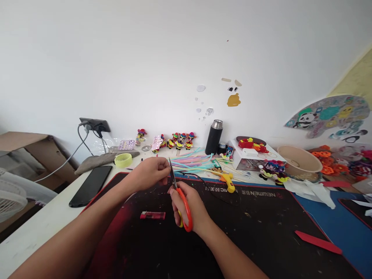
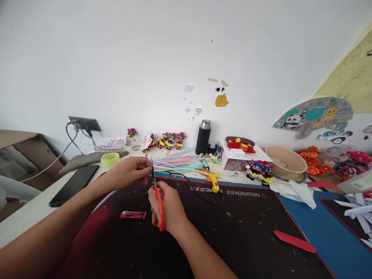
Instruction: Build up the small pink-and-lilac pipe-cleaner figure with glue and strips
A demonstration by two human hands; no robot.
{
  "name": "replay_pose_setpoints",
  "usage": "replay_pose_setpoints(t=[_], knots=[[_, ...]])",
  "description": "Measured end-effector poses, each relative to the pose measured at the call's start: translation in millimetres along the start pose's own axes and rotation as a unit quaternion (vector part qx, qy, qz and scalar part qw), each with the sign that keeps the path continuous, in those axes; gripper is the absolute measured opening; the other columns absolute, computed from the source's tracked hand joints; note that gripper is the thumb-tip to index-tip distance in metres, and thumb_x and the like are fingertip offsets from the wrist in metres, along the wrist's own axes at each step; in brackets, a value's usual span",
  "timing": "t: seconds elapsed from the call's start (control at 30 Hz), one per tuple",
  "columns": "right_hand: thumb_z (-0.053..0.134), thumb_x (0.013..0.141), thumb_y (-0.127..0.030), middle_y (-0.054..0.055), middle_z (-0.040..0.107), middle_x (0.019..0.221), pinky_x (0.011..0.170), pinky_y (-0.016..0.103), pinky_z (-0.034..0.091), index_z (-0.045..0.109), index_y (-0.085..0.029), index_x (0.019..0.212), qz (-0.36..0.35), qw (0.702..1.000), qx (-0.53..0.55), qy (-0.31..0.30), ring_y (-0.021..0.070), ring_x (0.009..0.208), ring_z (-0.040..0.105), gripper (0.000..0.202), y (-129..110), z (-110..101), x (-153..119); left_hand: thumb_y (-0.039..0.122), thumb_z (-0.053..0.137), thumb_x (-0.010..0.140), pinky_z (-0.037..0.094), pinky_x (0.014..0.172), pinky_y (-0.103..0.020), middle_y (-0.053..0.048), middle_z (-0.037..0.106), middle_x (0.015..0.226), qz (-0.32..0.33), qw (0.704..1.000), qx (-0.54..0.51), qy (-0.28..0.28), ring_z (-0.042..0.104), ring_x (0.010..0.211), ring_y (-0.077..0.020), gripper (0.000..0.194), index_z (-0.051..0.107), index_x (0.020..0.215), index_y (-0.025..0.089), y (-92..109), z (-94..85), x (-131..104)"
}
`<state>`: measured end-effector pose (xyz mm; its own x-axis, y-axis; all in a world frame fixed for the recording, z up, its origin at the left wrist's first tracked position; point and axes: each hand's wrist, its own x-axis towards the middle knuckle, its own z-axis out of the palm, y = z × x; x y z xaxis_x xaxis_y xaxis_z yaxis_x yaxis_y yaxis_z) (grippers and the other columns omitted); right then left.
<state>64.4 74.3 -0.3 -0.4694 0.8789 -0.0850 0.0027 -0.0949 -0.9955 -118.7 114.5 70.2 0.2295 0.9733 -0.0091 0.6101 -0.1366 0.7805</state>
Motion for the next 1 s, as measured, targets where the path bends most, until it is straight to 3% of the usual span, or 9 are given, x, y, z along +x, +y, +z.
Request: replay_pose_setpoints(t=[0.17,0.47,0.7,0.87,1.0], knots=[[0.059,0.092,-0.051,-0.010,0.052,0.054,0.031,0.019,0.041,0.052,-0.024,0.090,0.053,0.998,0.011,-0.022,0.0099,0.031,0.048,0.028,9.3,5.0,1.1,0.029,0.055,0.076,0.040,0.053,-0.026,0.001,0.071,0.056,-0.009,0.998,0.060,-0.026,0.063,0.052,-0.0193,0.014,0.055,0.063,0.024,-9.8,5.8,2.5],[0.058,0.079,-0.034,-0.009,0.051,0.050,0.034,0.021,0.042,0.053,-0.022,0.094,0.183,0.974,0.130,-0.035,0.0103,0.033,0.042,0.020,14.2,11.6,2.9,0.027,0.053,0.069,0.040,0.049,-0.026,-0.001,0.071,0.055,-0.071,0.989,0.081,-0.097,0.068,0.053,-0.0226,0.008,0.058,0.064,0.024,-28.0,18.8,12.5],[0.054,0.078,-0.028,-0.009,0.050,0.051,0.037,0.021,0.042,0.055,-0.022,0.092,0.220,0.966,0.129,-0.036,0.0090,0.034,0.041,0.015,10.4,10.3,2.9,0.025,0.053,0.068,0.041,0.049,-0.024,-0.001,0.071,0.055,-0.090,0.986,0.080,-0.117,0.067,0.053,-0.0201,0.008,0.060,0.064,0.021,-28.9,20.3,13.3],[0.055,0.082,-0.025,-0.011,0.044,0.047,0.034,0.016,0.025,0.056,-0.020,0.086,0.215,0.971,0.101,-0.010,0.0059,0.031,0.034,0.006,12.6,13.4,3.1,0.024,0.054,0.070,0.042,0.051,-0.024,0.000,0.072,0.056,-0.095,0.984,0.087,-0.120,0.068,0.055,-0.0193,0.007,0.060,0.069,0.021,-28.3,22.1,13.1],[0.057,0.084,-0.027,-0.010,0.045,0.048,0.035,0.016,0.025,0.057,-0.020,0.085,0.206,0.972,0.104,-0.042,0.0049,0.031,0.034,0.007,10.2,17.1,-1.3,0.028,0.056,0.075,0.041,0.051,-0.024,0.000,0.072,0.059,-0.078,0.986,0.090,-0.118,0.068,0.057,-0.0186,0.011,0.060,0.069,0.021,-23.4,13.8,12.4]])
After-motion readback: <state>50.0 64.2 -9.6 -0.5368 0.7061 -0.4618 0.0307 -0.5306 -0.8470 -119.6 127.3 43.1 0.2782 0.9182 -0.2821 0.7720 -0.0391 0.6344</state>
